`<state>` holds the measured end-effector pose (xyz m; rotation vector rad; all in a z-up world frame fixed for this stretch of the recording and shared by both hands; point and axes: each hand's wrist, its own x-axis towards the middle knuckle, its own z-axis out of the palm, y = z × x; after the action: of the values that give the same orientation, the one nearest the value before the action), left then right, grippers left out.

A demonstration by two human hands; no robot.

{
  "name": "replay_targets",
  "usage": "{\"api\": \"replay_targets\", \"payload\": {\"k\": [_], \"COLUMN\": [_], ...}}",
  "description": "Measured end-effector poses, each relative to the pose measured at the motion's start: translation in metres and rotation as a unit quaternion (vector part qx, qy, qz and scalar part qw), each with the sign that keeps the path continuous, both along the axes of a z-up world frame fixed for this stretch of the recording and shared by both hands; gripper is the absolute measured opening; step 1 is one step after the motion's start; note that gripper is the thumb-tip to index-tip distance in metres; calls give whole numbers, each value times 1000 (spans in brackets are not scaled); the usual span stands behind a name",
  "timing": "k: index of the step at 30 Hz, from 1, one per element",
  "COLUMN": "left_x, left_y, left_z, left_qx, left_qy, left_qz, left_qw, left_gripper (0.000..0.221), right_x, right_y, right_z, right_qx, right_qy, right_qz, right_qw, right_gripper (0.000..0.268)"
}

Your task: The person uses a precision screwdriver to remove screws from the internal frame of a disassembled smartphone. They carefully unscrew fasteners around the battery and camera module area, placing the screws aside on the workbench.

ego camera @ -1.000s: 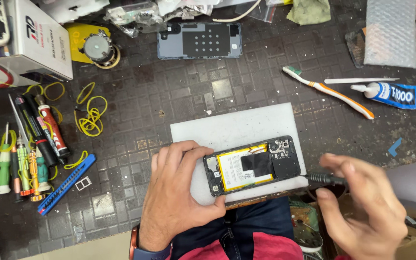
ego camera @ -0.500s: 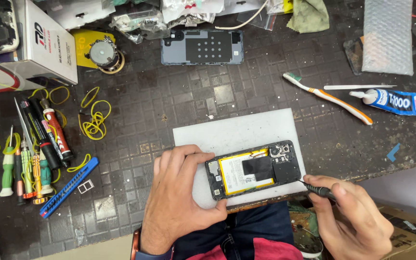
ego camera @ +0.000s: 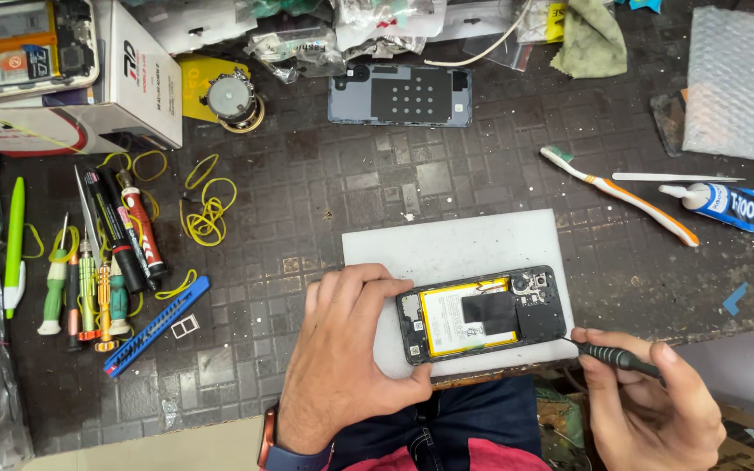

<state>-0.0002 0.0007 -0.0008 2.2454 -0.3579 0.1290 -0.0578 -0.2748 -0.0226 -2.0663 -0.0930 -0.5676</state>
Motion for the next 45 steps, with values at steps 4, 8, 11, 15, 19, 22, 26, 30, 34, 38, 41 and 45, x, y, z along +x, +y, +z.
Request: {"api": "replay_targets", "payload": {"k": [4, 8, 11, 15, 19, 22, 26, 30, 34, 38, 41, 45], "left_x": [1, 0, 0, 0, 0, 1, 4, -2, 4, 2, 2, 3], "left_y": [0, 0, 0, 0, 0, 1, 2, 3, 1, 0, 1, 0], "left_z": [0, 0, 1, 1, 1, 2, 3, -2, 1, 1, 0, 1], "left_qx": [5, 2, 1, 3, -1, -6, -12, -8, -6, -6, -4, 0], "left_qy": [0, -1, 1, 9, 4, 1, -7, 0, 8, 15, 18, 9], "left_qz": [0, -3, 0, -1, 0, -2, -6, -4, 4, 5, 4, 1], "left_qw": [1000, 1000, 1000, 1000, 1000, 1000, 1000, 1000, 1000, 1000, 1000, 1000], "left_gripper": [75, 75, 75, 75, 75, 74, 74, 73, 74, 74, 75, 76], "right_x": [0, 6, 25, 77, 155, 181, 189, 187, 192, 192, 193, 194], "right_y": [-3, 1, 3, 22, 54, 79, 92, 81, 82, 83, 79, 72], "right_z": [0, 14, 32, 46, 46, 41, 40, 32, 34, 33, 30, 28], "right_qx": [-39, 45, 69, 68, 94, 23, 11, 10, -60, -64, -42, 63], "right_qy": [11, 26, 22, -7, 8, 1, 44, 77, 82, 60, 45, 24], "right_qz": [-8, -4, 8, 128, 296, 344, 341, 337, 327, 338, 324, 307], "right_qw": [999, 999, 997, 989, 951, 939, 939, 938, 940, 937, 944, 949], "right_gripper": [74, 77, 83, 82, 79, 72, 73, 71, 74, 74, 74, 75]}}
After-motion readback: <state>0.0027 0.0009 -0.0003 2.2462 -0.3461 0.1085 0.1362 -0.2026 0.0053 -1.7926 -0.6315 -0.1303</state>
